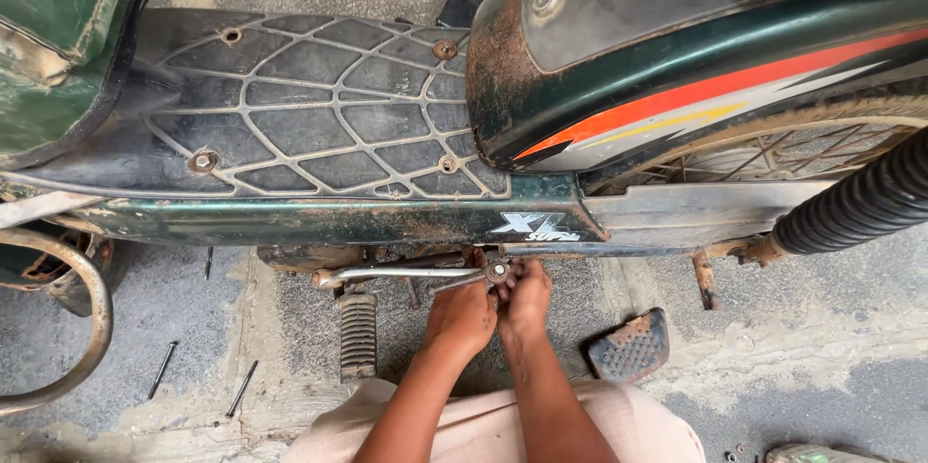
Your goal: The person sits on the floor beside a motorcycle and works on the footrest and brake lever assembly near the engine. They use combination wrenches to loosen and tighten bolts, handle small nuts and washers by hand, and reposition the hardware on the mounting stud.
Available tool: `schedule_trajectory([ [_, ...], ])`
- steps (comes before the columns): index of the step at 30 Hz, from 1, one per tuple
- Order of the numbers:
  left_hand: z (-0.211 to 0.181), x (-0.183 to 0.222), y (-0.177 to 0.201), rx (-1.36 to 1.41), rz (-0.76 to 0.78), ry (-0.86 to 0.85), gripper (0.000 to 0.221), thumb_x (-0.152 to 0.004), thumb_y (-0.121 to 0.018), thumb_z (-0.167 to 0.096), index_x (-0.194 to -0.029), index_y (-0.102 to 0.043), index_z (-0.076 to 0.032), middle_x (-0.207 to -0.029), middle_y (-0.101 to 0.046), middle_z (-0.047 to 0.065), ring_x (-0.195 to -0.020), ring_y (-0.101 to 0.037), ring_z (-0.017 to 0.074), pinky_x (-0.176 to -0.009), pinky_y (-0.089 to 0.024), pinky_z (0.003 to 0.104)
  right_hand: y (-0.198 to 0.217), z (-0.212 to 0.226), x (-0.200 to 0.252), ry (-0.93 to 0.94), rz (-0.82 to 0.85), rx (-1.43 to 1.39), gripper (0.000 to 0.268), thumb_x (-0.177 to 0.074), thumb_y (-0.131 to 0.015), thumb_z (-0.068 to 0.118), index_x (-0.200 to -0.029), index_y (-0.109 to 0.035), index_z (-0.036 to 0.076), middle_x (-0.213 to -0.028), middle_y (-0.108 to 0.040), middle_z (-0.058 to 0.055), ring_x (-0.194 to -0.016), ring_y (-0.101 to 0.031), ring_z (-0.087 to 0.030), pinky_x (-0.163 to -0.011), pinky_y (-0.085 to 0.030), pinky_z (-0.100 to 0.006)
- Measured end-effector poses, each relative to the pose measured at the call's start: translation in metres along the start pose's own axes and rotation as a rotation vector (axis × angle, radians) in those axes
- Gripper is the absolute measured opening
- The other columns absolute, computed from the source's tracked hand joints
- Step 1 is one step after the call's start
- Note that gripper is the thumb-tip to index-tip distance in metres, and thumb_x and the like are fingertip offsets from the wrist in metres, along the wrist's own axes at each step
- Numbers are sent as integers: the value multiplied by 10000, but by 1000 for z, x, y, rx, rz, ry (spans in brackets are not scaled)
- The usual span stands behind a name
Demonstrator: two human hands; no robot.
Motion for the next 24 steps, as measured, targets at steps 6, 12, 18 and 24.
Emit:
schedule_trajectory([
  [6,8,-1,-6,4,-154,-107,324,-946,-541,-155,-1233,-617,-26,-1164,-681,230,-1091,-664,414,-992,-512,493,0,13,-3,-232,119,-156,249,-1030,-357,274,-835,-440,142,-583,-401,26,-475,-290,-135,-475,-265,-309],
  [12,7,-6,-10,-69,-83,-83,306,-957,-538,-170,-1161,-648,29,-1164,-687,250,-1113,-667,406,-1030,-502,482,12,-7,-1,308,-184,447,198,-998,-499,245,-876,-542,96,-642,-554,-16,-538,-448,-161,-516,-368,-389],
  [18,20,-22,-30,-45,-247,-158,488,-916,-564,-172,-1346,-528,55,-1187,-655,279,-1089,-640,447,-974,-494,509,1,0,13,632,-367,1012,281,-915,-701,285,-912,-592,26,-759,-726,-131,-694,-695,-317,-685,-521,-475],
  [24,7,-14,-15,-76,-45,-39,403,-997,-506,-244,-1299,-613,0,-1213,-688,225,-1128,-667,401,-1028,-507,486,0,-2,16,683,-428,1046,290,-895,-732,298,-886,-602,40,-773,-735,-111,-685,-707,-312,-669,-535,-469],
])
Point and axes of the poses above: each hand's wrist, its own x-axis away from the middle knuckle, its own y-axis out of the back of the hand, z = x × y, the point moved 1 cm from there along -x, towards the middle knuckle
